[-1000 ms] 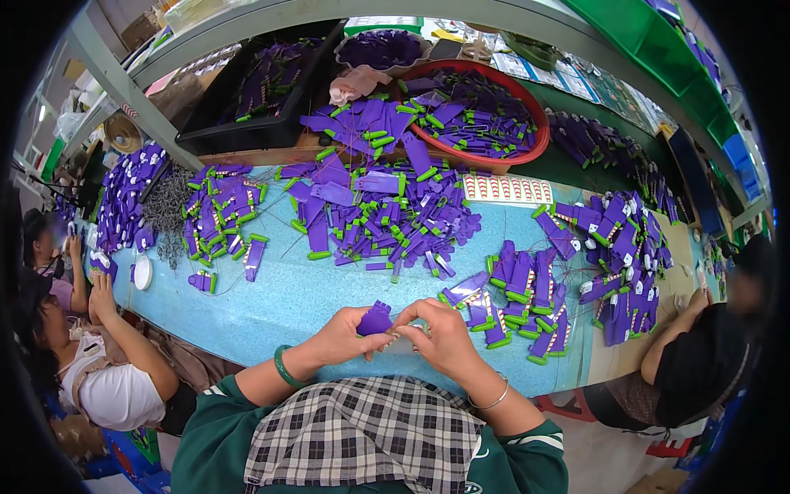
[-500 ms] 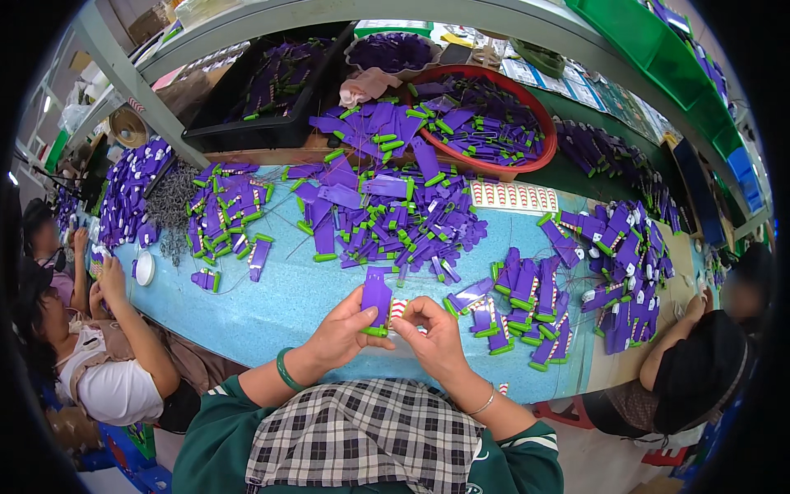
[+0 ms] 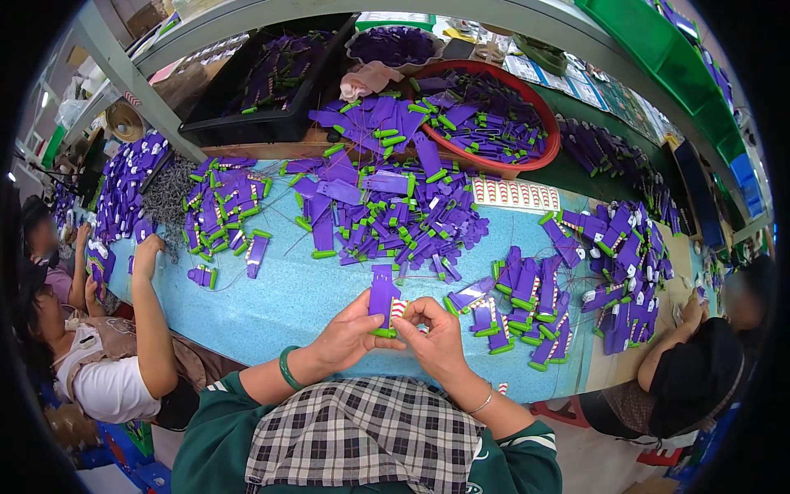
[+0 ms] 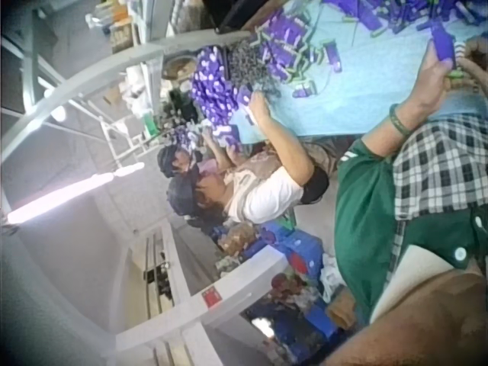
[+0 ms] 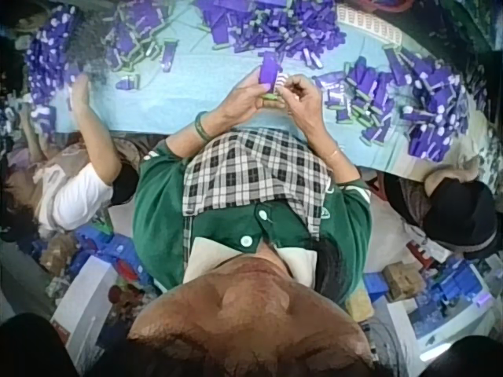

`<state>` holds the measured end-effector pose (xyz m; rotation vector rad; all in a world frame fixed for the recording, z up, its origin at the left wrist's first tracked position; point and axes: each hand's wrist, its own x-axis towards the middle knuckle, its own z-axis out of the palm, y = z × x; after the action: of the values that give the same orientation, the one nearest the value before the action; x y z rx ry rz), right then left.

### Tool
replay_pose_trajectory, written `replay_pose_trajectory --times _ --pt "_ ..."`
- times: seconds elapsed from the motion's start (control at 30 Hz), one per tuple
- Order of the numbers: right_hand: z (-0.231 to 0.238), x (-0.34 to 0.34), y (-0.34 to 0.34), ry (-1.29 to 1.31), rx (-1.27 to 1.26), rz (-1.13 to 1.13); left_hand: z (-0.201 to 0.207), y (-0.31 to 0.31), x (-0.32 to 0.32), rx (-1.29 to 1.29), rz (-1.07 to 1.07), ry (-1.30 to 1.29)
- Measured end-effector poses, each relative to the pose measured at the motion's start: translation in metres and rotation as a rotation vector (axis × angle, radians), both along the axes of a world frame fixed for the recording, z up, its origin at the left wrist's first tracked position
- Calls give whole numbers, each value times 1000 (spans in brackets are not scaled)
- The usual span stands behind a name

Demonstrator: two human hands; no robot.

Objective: The person assembles small purple and green plastic components by hand. They pick up a purple piece, insert a green piece, and attach a small white and red striped item, repeating this process for multiple units on a blue table.

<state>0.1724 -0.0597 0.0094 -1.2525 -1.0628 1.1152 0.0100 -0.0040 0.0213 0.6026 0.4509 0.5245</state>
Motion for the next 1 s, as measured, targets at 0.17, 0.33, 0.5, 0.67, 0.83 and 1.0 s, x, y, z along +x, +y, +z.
replay_pose_trajectory --times 0.17,0.33,0.5,0.67,0.83,1.0 --pt "-2 0 -1 -28 -18 -20 -3 -1 2 44 -2 -31" --pt "-3 -1 -3 -31 -1 -38 1 -1 4 34 -1 6" --pt "-5 -1 -3 -26 30 -42 0 -2 4 31 -3 -4" --pt "-4 2 -4 -93 12 -5 2 -3 4 35 -6 19" --pt "-2 2 -5 -109 4 0 -2 -3 4 228 -25 110" --pt "-6 2 -6 -184 61 -77 1 -6 5 288 -39 174"
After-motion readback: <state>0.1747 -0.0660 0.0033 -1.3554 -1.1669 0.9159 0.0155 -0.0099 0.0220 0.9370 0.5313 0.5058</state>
